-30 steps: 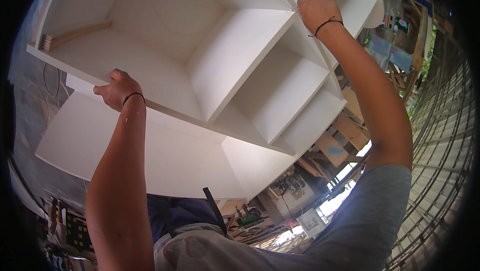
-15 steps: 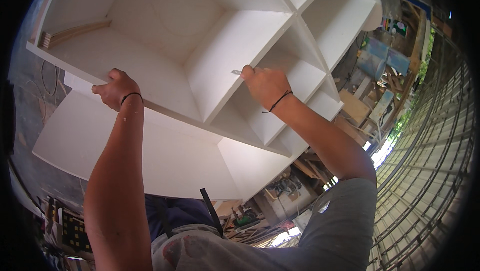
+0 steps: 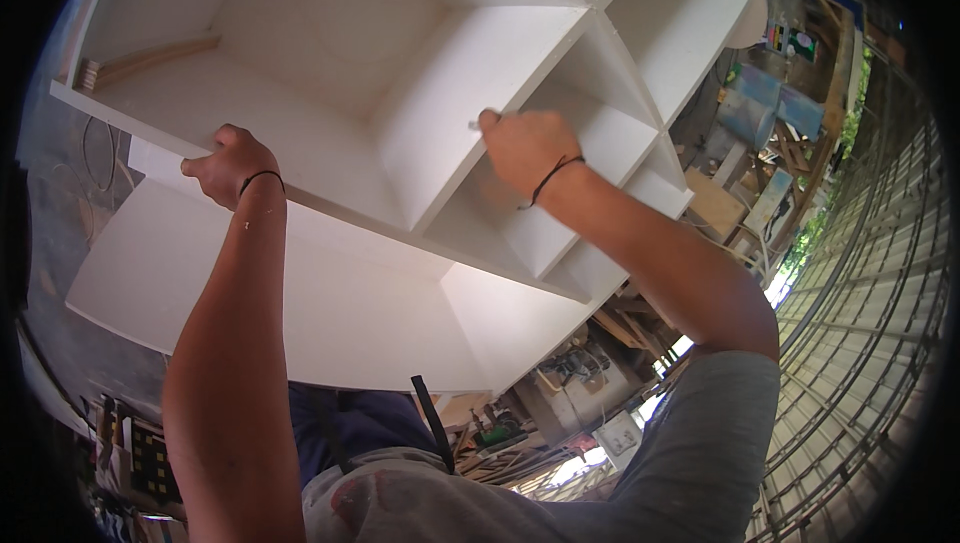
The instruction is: The person scrapes the edges and corners of a white wooden cabinet using a small metal scraper. They repeatedly run the tool along the seams and edges to remove residue or smooth the surface.
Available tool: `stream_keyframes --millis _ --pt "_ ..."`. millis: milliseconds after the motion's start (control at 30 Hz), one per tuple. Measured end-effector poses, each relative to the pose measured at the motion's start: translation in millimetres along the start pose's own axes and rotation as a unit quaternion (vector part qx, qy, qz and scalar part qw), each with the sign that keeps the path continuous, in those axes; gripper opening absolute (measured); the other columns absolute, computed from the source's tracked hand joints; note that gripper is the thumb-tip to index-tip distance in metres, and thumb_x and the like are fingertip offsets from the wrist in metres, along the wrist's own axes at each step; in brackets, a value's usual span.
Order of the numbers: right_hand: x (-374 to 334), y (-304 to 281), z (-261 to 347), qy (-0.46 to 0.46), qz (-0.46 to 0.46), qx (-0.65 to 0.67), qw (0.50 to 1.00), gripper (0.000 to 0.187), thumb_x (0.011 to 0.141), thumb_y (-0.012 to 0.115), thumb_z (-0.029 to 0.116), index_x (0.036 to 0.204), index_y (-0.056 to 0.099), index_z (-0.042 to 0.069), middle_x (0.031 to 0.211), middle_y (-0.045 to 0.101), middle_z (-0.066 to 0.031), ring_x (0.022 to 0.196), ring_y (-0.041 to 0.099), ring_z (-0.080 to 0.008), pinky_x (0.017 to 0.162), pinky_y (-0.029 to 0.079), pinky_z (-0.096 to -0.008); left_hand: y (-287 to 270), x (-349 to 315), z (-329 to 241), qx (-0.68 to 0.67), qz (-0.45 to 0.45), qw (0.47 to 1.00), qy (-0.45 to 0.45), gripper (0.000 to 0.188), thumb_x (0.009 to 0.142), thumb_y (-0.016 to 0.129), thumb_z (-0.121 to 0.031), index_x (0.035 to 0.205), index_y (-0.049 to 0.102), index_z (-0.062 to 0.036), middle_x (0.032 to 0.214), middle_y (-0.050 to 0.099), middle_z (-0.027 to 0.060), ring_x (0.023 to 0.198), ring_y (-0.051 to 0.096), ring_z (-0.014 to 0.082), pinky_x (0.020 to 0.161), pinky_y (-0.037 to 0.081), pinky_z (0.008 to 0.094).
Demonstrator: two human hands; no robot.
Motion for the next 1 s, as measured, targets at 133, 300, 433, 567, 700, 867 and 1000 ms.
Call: stream_keyframes --millis 133,300,433,567,700,867,1000 --pt "24 -37 -175 0.191 0.003 -0.012 0.982 0.02 0.095 0.042 0.016 0.1 0.059 0.006 0.075 0.069 -0.0134 0.068 0.069 -0.0291 0.055 0.054 -0.0418 3 -5 -3 0.001 0.016 1.0 0.005 0.046 0.09 0.045 -0.026 0.125 0.037 0.0022 0.096 0.065 0.0167 0.082 0.066 0.0312 0.068 0.056 0.0415" --pt "23 -24 -71 0.061 0.04 -0.037 0.997 0.019 0.089 0.046 0.013 0.099 0.061 0.005 0.079 0.069 -0.0137 0.075 0.069 -0.0295 0.064 0.055 -0.0432 -3 -3 -1 -0.023 0.01 1.0 0.003 0.045 0.09 0.044 -0.025 0.126 0.036 0.0021 0.097 0.064 0.0167 0.082 0.066 0.0311 0.069 0.056 0.042" --pt "30 -31 -163 0.213 0.05 -0.017 0.976 0.018 0.088 0.048 0.011 0.097 0.063 0.007 0.08 0.07 -0.0125 0.074 0.069 -0.0275 0.064 0.055 -0.0409 2 -6 1 -0.015 0.03 0.999 0.002 0.045 0.09 0.044 -0.025 0.125 0.036 0.0024 0.099 0.064 0.0168 0.084 0.067 0.0316 0.07 0.056 0.0414" --pt "26 -22 -109 0.117 0.055 -0.057 0.99 0.019 0.092 0.047 0.018 0.101 0.06 0.008 0.081 0.069 -0.0119 0.076 0.069 -0.0287 0.065 0.054 -0.0417 1 -3 2 -0.019 0.026 1.0 -0.001 0.045 0.09 0.044 -0.024 0.125 0.036 0.002 0.101 0.064 0.0171 0.084 0.067 0.0319 0.069 0.056 0.0414" --pt "24 -15 -101 0.163 0.047 -0.007 0.986 0.021 0.095 0.045 0.022 0.103 0.058 0.007 0.083 0.069 -0.0124 0.079 0.068 -0.0301 0.067 0.053 -0.0422 -3 2 -1 -0.019 0.03 0.999 -0.006 0.044 0.091 0.044 -0.023 0.126 0.034 0.0014 0.102 0.064 0.0175 0.085 0.067 0.0321 0.069 0.057 0.0417" --pt "-22 -16 -242 0.349 -0.162 0.177 0.906 0.025 0.097 0.043 0.028 0.101 0.057 0.008 0.087 0.067 -0.0184 0.085 0.064 -0.0392 0.072 0.049 -0.0488 4 -7 -3 -0.036 0.046 0.998 -0.001 0.041 0.092 0.042 -0.024 0.125 0.033 0.0 0.103 0.063 0.0182 0.085 0.066 0.0322 0.07 0.059 0.0406" --pt "-79 69 -166 0.355 -0.242 0.342 0.835 0.02 0.094 0.049 0.025 0.095 0.05 0.006 0.087 0.061 -0.0234 0.087 0.058 -0.0456 0.073 0.045 -0.0525 -2 -8 -4 -0.038 0.049 0.998 0.008 0.04 0.093 0.041 -0.024 0.124 0.032 -0.0004 0.105 0.061 0.0189 0.087 0.066 0.0324 0.07 0.059 0.0409"
Point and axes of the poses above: each hand's wrist, its own x-axis towards the middle knuckle, its own y-axis out of the palm, z = x × y, the point moved 10 cm from there along x, towards the middle knuckle
